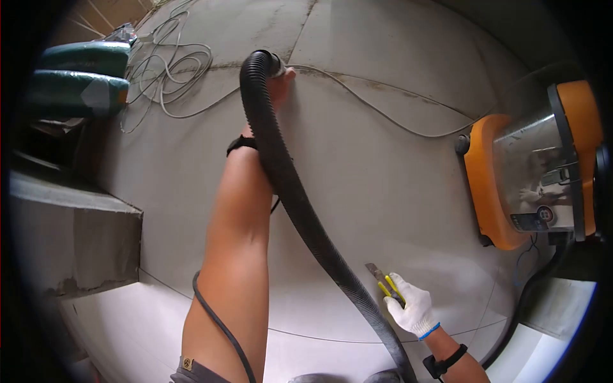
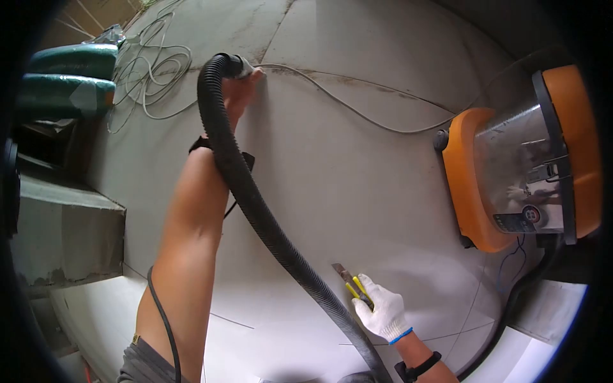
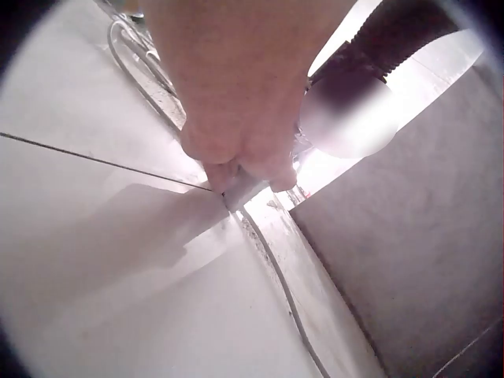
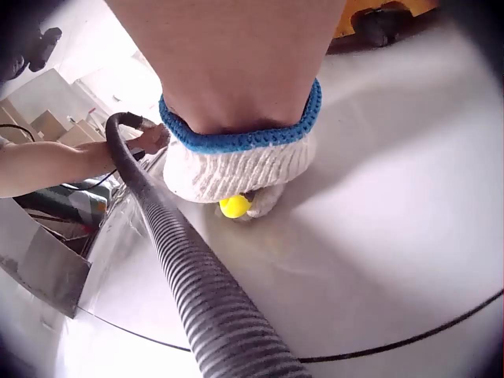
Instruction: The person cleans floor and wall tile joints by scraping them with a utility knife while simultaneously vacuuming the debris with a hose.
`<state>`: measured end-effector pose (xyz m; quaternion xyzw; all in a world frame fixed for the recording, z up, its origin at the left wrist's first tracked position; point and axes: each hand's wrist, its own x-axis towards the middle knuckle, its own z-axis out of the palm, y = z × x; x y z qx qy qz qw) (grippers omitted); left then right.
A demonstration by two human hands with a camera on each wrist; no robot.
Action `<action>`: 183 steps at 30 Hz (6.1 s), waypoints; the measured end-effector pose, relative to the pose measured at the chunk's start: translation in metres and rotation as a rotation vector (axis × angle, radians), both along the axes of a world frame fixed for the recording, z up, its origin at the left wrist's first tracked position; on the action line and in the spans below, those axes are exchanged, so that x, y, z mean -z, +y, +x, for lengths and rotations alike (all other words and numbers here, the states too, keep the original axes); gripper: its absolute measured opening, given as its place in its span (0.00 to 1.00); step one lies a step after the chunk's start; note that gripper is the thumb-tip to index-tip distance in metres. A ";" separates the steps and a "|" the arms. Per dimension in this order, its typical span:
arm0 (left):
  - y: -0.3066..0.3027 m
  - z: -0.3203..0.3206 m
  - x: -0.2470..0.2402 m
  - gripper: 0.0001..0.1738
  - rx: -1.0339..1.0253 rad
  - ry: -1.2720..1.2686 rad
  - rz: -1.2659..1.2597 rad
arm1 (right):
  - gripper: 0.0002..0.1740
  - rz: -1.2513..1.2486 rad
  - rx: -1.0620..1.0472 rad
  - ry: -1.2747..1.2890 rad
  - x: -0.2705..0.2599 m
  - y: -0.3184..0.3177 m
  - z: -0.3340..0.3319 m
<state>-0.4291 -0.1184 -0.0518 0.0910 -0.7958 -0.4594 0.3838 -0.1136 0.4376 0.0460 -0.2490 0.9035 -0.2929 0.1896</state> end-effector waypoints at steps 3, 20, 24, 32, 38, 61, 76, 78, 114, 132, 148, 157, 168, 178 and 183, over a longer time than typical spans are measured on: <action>0.013 0.000 -0.039 0.32 -0.183 -0.032 -0.304 | 0.34 0.026 0.019 -0.052 -0.003 -0.001 -0.003; -0.014 0.075 -0.036 0.18 -0.129 -0.316 -0.216 | 0.33 -0.004 0.027 0.013 0.005 0.003 0.003; -0.009 0.157 -0.043 0.15 -0.083 -0.471 -0.073 | 0.31 -0.071 0.041 0.083 0.010 0.003 0.008; 0.026 0.344 -0.075 0.20 -0.031 -0.468 0.000 | 0.35 -0.061 0.081 -0.023 0.004 0.002 0.012; 0.060 0.467 -0.081 0.27 -0.134 -0.512 -0.054 | 0.37 0.009 0.079 0.005 0.004 0.002 0.015; 0.128 0.722 -0.066 0.39 -0.413 -0.457 0.250 | 0.36 -0.001 0.035 0.035 0.011 0.011 0.029; 0.086 0.593 -0.069 0.30 -0.299 -0.412 0.180 | 0.36 0.055 0.053 -0.033 0.006 0.005 0.025; 0.075 0.558 -0.067 0.29 -0.274 -0.404 0.147 | 0.36 0.064 0.070 -0.048 0.005 0.003 0.026; 0.234 0.465 -0.064 0.38 0.439 -0.523 0.302 | 0.37 0.201 0.018 0.021 0.008 0.008 0.031; 0.168 0.677 -0.119 0.36 -0.485 -0.626 0.397 | 0.34 0.082 -0.656 -0.129 -0.035 -0.179 0.057; 0.171 0.688 -0.085 0.41 -0.556 -0.541 0.285 | 0.32 0.351 -1.294 0.204 -0.034 -0.303 0.057; 0.170 0.676 -0.092 0.41 -0.551 -0.531 0.354 | 0.39 0.456 -1.415 0.303 -0.047 -0.318 0.060; 0.168 0.676 -0.089 0.43 -0.563 -0.499 0.269 | 0.37 0.440 -1.346 0.237 -0.044 -0.312 0.074; 0.173 0.678 -0.090 0.41 -0.567 -0.499 0.346 | 0.36 0.486 -1.277 0.139 -0.050 -0.309 0.095; 0.170 0.675 -0.091 0.40 -0.563 -0.513 0.299 | 0.37 0.560 -1.185 0.148 -0.051 -0.307 0.110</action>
